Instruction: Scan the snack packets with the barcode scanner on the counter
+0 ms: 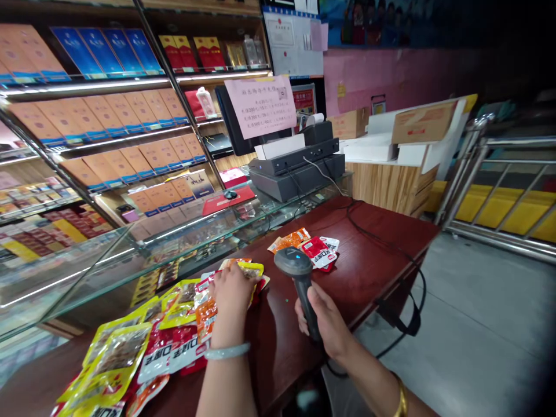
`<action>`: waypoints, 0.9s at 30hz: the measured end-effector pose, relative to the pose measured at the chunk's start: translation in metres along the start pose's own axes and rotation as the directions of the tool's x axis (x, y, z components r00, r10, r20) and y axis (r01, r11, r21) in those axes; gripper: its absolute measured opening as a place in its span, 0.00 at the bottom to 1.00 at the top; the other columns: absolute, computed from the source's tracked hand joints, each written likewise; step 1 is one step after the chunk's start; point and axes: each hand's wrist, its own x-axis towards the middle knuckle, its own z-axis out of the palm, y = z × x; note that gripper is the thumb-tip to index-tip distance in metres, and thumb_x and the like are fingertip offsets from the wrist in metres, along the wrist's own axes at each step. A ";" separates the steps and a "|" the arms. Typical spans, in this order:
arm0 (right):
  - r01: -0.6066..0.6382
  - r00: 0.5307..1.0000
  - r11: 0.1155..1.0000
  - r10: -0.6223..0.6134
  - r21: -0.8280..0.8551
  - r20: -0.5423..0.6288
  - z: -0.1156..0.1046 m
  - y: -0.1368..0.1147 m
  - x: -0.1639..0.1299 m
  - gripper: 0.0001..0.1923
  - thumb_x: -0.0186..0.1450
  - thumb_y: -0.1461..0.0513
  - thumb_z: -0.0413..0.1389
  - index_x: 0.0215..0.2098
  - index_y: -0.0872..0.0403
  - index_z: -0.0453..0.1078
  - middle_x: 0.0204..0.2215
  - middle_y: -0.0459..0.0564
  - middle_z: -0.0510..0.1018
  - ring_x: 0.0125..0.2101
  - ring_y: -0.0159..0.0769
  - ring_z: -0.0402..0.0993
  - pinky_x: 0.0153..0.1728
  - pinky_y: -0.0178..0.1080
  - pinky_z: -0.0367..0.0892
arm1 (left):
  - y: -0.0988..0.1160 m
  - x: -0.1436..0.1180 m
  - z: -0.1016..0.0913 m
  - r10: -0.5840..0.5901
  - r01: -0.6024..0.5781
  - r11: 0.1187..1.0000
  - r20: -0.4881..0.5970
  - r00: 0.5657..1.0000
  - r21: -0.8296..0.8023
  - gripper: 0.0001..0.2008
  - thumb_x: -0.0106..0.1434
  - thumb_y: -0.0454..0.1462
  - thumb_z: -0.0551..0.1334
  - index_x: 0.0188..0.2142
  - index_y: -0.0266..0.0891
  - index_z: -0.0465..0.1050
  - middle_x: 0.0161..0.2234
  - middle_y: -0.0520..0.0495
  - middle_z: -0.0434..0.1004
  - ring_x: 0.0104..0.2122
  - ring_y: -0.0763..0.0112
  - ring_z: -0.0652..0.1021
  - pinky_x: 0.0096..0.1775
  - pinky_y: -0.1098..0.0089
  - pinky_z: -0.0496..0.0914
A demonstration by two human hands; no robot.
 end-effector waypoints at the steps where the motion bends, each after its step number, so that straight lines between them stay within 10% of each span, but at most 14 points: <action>1: 0.002 1.000 1.000 -0.002 -0.003 0.003 0.000 0.000 0.000 0.26 0.67 0.38 0.55 0.31 0.51 0.61 0.20 0.38 0.65 0.16 0.25 0.57 0.17 0.30 0.55 | -0.007 0.001 -0.001 -0.038 0.035 0.997 0.045 0.998 0.063 0.35 0.57 0.54 0.66 0.56 0.32 0.73 0.57 0.26 0.75 0.60 0.35 0.70 0.59 0.45 0.63; 10: 0.014 1.000 0.999 -0.013 -0.045 0.019 -0.001 0.000 -0.001 0.25 0.69 0.39 0.53 0.33 0.51 0.62 0.20 0.38 0.66 0.15 0.25 0.57 0.18 0.30 0.56 | -0.013 0.009 0.003 -0.034 0.013 0.994 0.189 0.981 0.108 0.28 0.56 0.55 0.66 0.47 0.37 0.76 0.50 0.29 0.81 0.54 0.39 0.77 0.51 0.51 0.68; 15: 0.024 0.999 0.998 -0.023 -0.065 0.024 0.000 -0.002 -0.002 0.25 0.70 0.39 0.53 0.32 0.51 0.61 0.20 0.38 0.66 0.16 0.25 0.59 0.18 0.30 0.56 | -0.014 0.019 0.010 0.006 0.022 0.970 0.114 0.993 -0.242 0.21 0.63 0.49 0.62 0.48 0.37 0.73 0.47 0.32 0.82 0.48 0.50 0.82 0.44 0.61 0.71; 20: 0.040 0.999 0.999 -0.039 -0.034 0.034 0.000 -0.001 -0.002 0.26 0.69 0.38 0.53 0.33 0.51 0.62 0.21 0.39 0.67 0.16 0.26 0.57 0.18 0.31 0.55 | 0.002 0.018 0.024 0.081 -0.035 0.745 0.039 0.996 -0.666 0.15 0.63 0.43 0.61 0.46 0.36 0.72 0.44 0.37 0.83 0.43 0.57 0.83 0.43 0.63 0.74; 27: 0.075 0.997 0.997 -0.075 -0.014 0.011 0.001 0.000 0.000 0.26 0.68 0.38 0.54 0.32 0.51 0.62 0.20 0.39 0.66 0.16 0.25 0.57 0.17 0.31 0.54 | 0.015 0.011 0.026 0.094 -0.062 0.799 0.022 0.995 -0.598 0.14 0.62 0.42 0.62 0.44 0.36 0.72 0.44 0.36 0.83 0.44 0.54 0.82 0.44 0.61 0.74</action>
